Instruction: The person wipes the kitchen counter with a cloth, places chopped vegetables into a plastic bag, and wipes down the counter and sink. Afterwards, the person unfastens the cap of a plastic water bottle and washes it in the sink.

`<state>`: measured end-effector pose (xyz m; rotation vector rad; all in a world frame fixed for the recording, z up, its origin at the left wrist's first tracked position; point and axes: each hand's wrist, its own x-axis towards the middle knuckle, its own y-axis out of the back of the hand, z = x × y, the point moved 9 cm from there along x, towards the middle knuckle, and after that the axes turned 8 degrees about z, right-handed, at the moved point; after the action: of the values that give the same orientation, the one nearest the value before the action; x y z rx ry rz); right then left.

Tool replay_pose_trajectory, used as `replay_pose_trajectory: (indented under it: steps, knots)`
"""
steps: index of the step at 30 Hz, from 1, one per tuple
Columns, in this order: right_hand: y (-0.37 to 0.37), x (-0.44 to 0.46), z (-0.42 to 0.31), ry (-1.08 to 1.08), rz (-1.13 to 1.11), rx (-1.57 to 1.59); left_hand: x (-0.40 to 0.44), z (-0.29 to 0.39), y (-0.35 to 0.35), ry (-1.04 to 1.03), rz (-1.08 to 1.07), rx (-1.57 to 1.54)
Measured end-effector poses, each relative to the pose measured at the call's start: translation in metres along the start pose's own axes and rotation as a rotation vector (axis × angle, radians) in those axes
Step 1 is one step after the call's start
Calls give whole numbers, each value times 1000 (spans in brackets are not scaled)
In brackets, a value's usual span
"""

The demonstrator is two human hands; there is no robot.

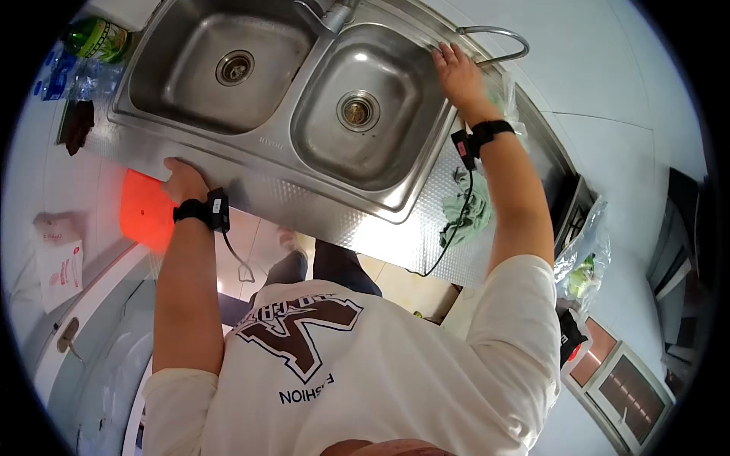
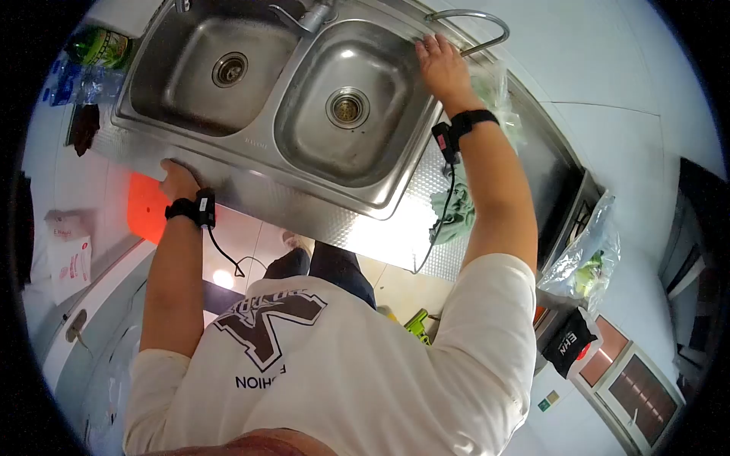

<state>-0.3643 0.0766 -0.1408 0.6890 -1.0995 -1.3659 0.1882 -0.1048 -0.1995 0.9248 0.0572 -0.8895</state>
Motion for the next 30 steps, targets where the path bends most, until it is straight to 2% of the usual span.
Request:
replay_pose_trajectory:
  steps: [1,5,9,21,27,30]
  knots:
    - [4,7,-4,49,-42,-27,3,-1,-2,-14,-1,-18]
    - [7,20,-3,-51,-186,-63,12,-3,-5,-38,8,-17]
    - [-6,23,-1,2,-161,-125,13,-3,-5,-33,8,-2]
    - [-8,21,2,-29,-199,-54,14,-4,-5,-54,27,-5]
    - [-4,22,0,-19,-88,-5,10,-3,-5,-40,20,-45]
    - [-2,25,4,-54,-167,-25,6,-2,-3,-32,11,-60]
